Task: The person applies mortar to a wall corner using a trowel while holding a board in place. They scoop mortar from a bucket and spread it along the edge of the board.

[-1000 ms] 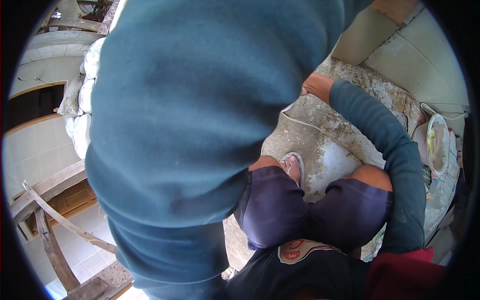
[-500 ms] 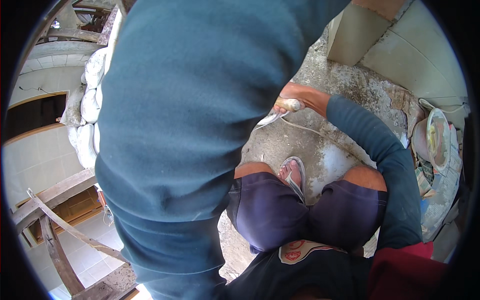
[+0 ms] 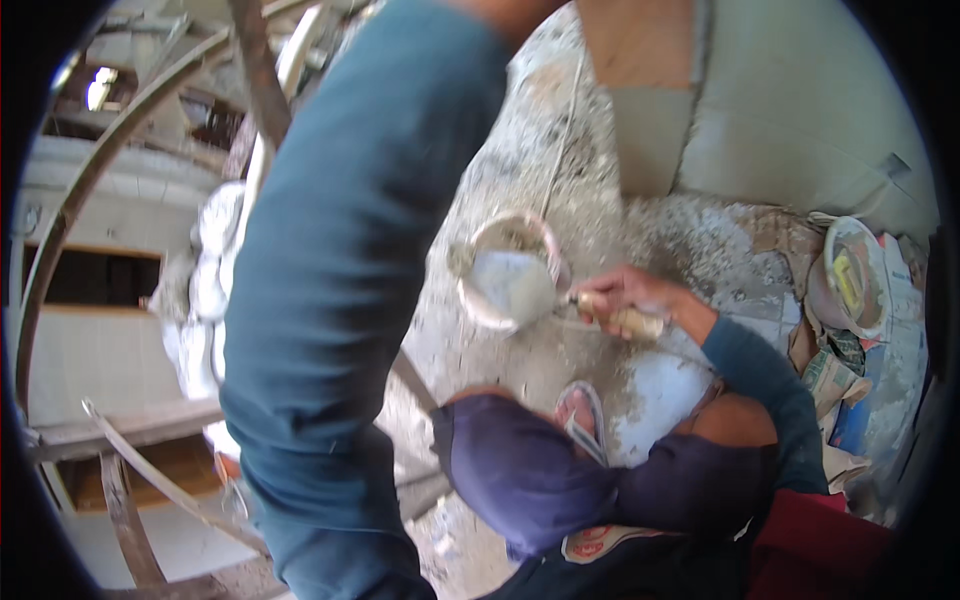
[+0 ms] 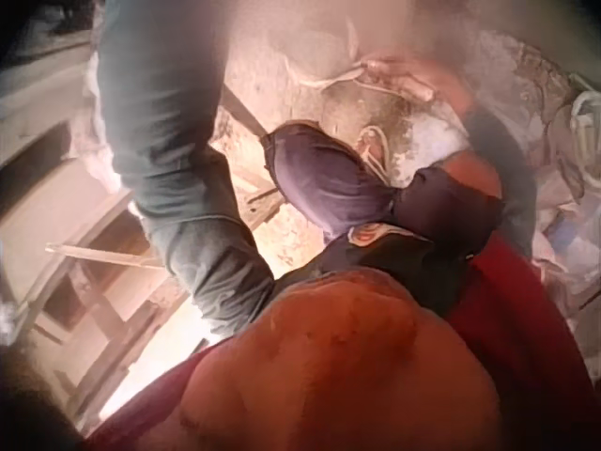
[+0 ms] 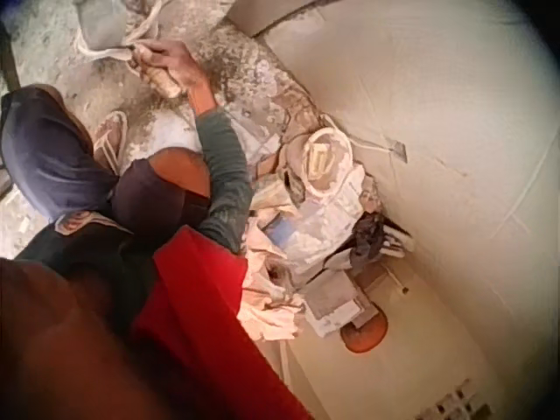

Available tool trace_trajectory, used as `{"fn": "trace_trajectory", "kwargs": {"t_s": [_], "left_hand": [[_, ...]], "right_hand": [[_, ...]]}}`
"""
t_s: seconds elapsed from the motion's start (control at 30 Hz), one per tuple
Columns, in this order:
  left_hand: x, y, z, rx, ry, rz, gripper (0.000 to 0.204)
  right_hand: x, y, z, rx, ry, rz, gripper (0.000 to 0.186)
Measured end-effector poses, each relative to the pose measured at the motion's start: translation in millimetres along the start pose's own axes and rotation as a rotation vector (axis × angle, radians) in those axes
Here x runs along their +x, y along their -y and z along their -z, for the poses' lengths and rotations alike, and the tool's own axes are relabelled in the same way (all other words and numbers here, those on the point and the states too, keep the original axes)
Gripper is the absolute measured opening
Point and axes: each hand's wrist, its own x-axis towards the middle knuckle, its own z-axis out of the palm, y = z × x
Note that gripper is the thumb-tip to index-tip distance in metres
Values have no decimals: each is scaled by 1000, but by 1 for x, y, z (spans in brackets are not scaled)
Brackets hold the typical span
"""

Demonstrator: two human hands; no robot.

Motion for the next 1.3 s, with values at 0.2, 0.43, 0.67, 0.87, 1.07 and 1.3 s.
{"fn": "trace_trajectory", "kwargs": {"t_s": [0.2, 0.43, 0.67, 0.87, 1.07, 1.3], "left_hand": [[1, 3, 32, -181, 231, 88, 109], [7, -3, 32, -197, 246, 135, 106], [8, -8, 34, -196, 280, 190, 107], [11, -14, 34, -226, 297, 214, 105], [9, -15, 33, -194, 308, 234, 103], [8, -16, 32, -206, 300, 245, 106]], "right_hand": [[-105, 30, -7, -34, -63, 433, 60], [-192, 84, -23, -304, -544, 875, 55], [-155, 141, -18, -788, -992, 1202, 45], [-93, 159, -12, -1100, -1204, 1396, 45], [-118, 149, -17, -1076, -1058, 1329, 46], [-149, 120, -4, -798, -866, 1142, 47]]}}
